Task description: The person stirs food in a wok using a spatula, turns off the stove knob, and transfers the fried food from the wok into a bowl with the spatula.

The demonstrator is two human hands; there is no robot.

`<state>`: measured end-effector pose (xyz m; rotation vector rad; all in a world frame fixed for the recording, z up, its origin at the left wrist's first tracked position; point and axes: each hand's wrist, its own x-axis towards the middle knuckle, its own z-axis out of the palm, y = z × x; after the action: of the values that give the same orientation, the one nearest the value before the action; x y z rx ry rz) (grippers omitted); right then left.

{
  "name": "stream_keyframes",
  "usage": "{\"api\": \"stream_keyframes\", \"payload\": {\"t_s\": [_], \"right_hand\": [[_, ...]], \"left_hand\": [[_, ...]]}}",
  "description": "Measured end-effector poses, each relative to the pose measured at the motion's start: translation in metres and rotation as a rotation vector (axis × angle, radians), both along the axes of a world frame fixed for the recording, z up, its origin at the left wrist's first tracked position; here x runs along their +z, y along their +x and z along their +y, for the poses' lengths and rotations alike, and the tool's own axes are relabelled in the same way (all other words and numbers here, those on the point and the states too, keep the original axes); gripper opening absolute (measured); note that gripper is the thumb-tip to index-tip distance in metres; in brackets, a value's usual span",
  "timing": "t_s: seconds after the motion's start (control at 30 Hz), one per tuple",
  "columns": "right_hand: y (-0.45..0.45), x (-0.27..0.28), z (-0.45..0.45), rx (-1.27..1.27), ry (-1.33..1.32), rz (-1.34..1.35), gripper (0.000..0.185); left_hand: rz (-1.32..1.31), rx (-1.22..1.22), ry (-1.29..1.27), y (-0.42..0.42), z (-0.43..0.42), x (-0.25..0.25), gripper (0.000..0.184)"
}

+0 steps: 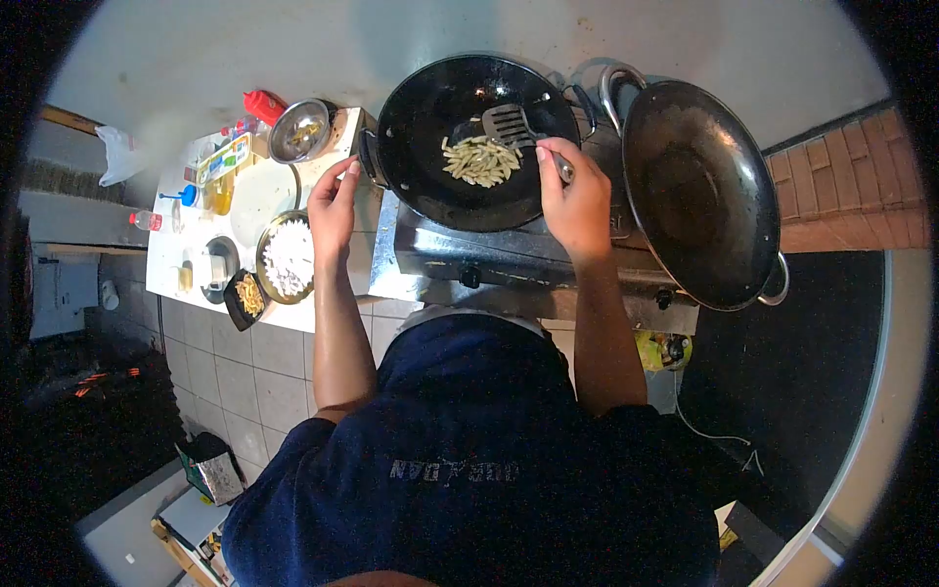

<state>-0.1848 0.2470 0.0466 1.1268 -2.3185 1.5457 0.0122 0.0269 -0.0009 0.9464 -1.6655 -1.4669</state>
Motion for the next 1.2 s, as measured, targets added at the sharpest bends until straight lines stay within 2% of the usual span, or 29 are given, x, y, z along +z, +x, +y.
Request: {"api": "stream_keyframes", "payload": {"t_s": [0.17,0.23,0.3,0.37,0.47,0.63,0.73,0.83,0.9,0.93,0.97,1.07,1.13,1.2], "right_hand": [[0.011,0.006,0.004,0.038,0.016,-0.18,0.014],[0.01,0.0,-0.003,0.072,0.024,0.014,0.014],[0.013,0.002,0.0,0.067,0.043,-0.034,0.014],[0.014,0.006,0.004,0.055,0.06,-0.235,0.014],[0.004,-0.005,0.003,0.073,-0.004,-0.115,0.014],[0.011,-0.005,0.009,0.168,0.015,-0.196,0.014],[0.004,-0.013,0.013,0.161,-0.021,0.033,0.014],[-0.001,-0.014,0.02,0.11,-0.041,-0.025,0.013],[-0.003,-0.014,0.024,0.146,-0.053,-0.056,0.013],[-0.004,-0.014,0.025,0.168,-0.069,-0.054,0.013],[-0.005,-0.013,0.026,0.188,-0.084,-0.05,0.012],[-0.008,-0.01,0.029,0.186,-0.085,-0.049,0.012],[-0.012,-0.009,0.031,0.179,-0.087,-0.041,0.012],[-0.016,-0.009,0.033,0.17,-0.091,-0.034,0.012]], "left_hand": [[0.004,0.012,0.015,-0.001,-0.002,0.004,0.024],[-0.008,0.011,0.037,-0.002,-0.001,0.003,0.024],[-0.039,0.007,0.031,0.002,-0.003,0.003,0.027],[-0.026,0.015,0.027,0.008,-0.003,0.001,0.027],[-0.014,0.079,0.1,0.016,0.003,-0.008,0.023],[-0.153,0.086,0.179,0.036,0.021,-0.045,0.028],[-0.307,-0.027,0.256,0.042,0.048,-0.062,0.029],[-0.473,-0.342,0.185,0.045,0.072,-0.102,0.036],[-0.713,-0.519,0.172,0.036,0.094,-0.095,0.048],[-0.681,-0.545,0.154,0.032,0.104,-0.106,0.056],[-0.708,-0.564,0.208,0.026,0.114,-0.104,0.058],[-0.694,-0.511,0.164,0.013,0.133,-0.118,0.055],[-0.708,-0.416,0.013,0.009,0.138,-0.122,0.049],[-0.721,-0.402,0.023,0.008,0.139,-0.121,0.045]]}}
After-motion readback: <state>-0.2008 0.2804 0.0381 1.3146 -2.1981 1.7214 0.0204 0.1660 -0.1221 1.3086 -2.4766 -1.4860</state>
